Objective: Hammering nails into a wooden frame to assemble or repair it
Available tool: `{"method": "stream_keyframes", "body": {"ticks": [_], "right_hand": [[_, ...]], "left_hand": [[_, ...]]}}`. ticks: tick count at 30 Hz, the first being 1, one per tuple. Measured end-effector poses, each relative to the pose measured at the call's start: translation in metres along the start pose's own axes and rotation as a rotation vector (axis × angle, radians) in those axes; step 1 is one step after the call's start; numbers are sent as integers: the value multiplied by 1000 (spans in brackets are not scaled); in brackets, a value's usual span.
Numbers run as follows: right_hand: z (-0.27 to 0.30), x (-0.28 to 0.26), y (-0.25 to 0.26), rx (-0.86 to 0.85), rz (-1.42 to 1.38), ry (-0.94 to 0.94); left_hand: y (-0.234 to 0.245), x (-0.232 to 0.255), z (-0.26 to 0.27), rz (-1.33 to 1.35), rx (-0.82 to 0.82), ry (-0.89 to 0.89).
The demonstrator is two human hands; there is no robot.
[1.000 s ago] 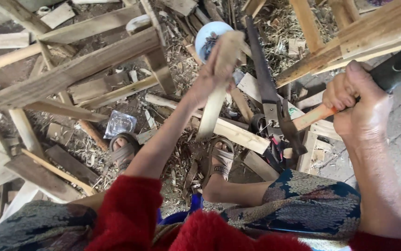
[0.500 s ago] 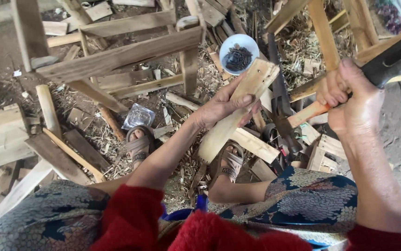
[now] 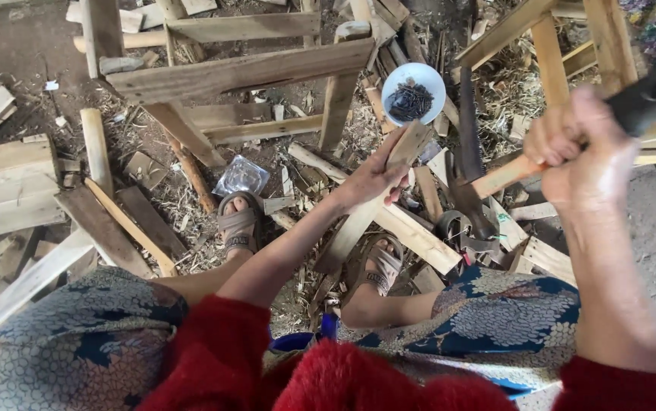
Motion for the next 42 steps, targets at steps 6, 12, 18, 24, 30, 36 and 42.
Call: {"method": "stream_keyframes", "body": {"ticks": [6,12,18,24,30,36,42], "right_hand": [[-5,10,-18,-156,-25,-33],[-9,17,-16,-136,19,12],[-12,19,-20,-166,9,41],[-13,19,-32,-199,41,47],[-14,20,-43,-307,79,65],[-18,25,-40,-237,110,75],[-20,19,-28,-150,31,165]], "left_hand": [[-13,-1,3,25,-39,40],[-20,1,-2,74,-53,136],[-23,-2,-1,84,-53,171],[-24,-8,-1,55,-118,164],[-25,-13,-2,108,-171,129],[-35,-14,8,111,-202,181],[-34,-23,6,161,-161,173]]}}
Point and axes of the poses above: each hand's wrist, its own z-axis away from the middle knuckle, its own y-axis out of the back of the hand, x = y × z, the point moved 6 cm from there along -z, towards the middle knuckle, and after that the axes turned 14 degrees about -z, right-handed, at the moved point
